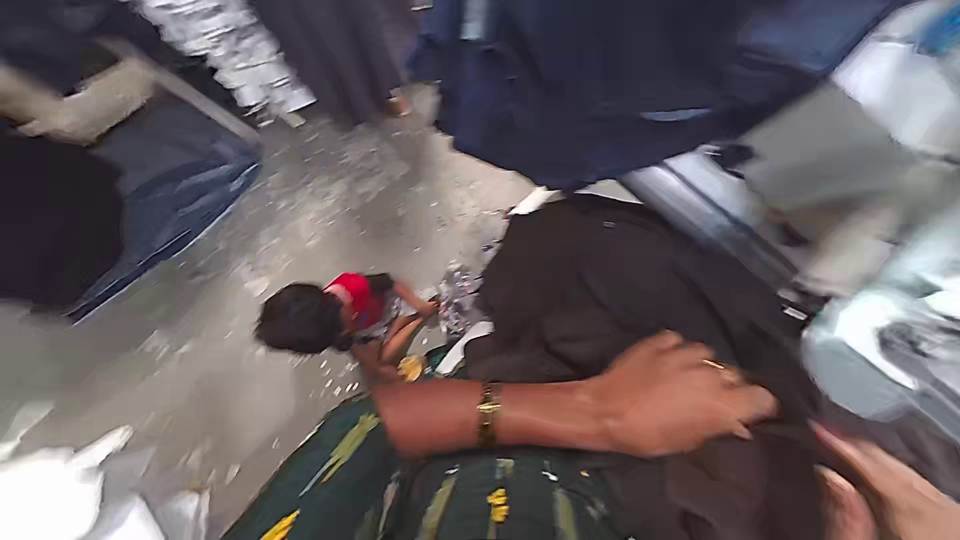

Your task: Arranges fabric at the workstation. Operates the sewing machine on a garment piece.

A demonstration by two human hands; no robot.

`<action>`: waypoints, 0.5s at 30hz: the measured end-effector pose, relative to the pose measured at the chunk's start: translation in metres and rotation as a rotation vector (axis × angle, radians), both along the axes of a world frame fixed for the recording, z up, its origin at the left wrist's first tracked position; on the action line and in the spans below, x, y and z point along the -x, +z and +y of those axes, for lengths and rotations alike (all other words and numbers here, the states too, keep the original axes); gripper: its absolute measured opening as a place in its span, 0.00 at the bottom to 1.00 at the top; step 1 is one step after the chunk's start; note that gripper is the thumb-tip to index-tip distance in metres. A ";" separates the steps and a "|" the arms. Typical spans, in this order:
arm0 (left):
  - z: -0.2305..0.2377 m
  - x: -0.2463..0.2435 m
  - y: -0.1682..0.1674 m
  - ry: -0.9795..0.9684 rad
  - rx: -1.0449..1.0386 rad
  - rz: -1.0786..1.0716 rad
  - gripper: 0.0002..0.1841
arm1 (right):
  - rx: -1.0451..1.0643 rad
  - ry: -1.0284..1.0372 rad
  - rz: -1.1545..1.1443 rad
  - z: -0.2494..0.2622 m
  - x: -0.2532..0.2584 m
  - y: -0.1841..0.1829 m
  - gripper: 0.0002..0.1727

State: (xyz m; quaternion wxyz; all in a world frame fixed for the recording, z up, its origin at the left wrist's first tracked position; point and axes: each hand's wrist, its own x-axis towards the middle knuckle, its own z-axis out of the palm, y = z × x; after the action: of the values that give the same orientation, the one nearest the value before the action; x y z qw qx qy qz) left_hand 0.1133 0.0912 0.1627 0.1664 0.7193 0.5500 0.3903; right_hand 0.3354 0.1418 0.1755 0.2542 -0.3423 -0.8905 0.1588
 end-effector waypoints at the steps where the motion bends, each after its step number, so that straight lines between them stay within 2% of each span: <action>1: -0.001 -0.001 0.005 -0.043 -0.001 -0.027 0.07 | -0.003 0.008 -0.019 0.002 0.004 0.003 0.25; 2: -0.001 0.000 0.008 -0.063 -0.015 -0.028 0.08 | -0.023 0.001 -0.005 0.004 0.010 0.004 0.26; 8: 0.013 0.016 0.012 -0.069 -0.051 -0.128 0.11 | -0.096 -0.080 0.181 0.011 0.035 0.015 0.17; 13: 0.036 0.031 0.025 -0.018 0.124 -0.390 0.14 | -0.141 -0.198 0.236 0.035 0.047 0.028 0.21; 15: 0.049 0.038 0.029 -0.003 0.224 -0.458 0.14 | -0.073 -0.272 0.204 0.045 0.048 0.031 0.21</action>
State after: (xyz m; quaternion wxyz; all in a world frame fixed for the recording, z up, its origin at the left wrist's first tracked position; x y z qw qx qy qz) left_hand 0.0756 0.1399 0.1912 0.3661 0.5901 0.5366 0.4794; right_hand 0.2879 0.1869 0.2065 0.3748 -0.4324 -0.8106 0.1244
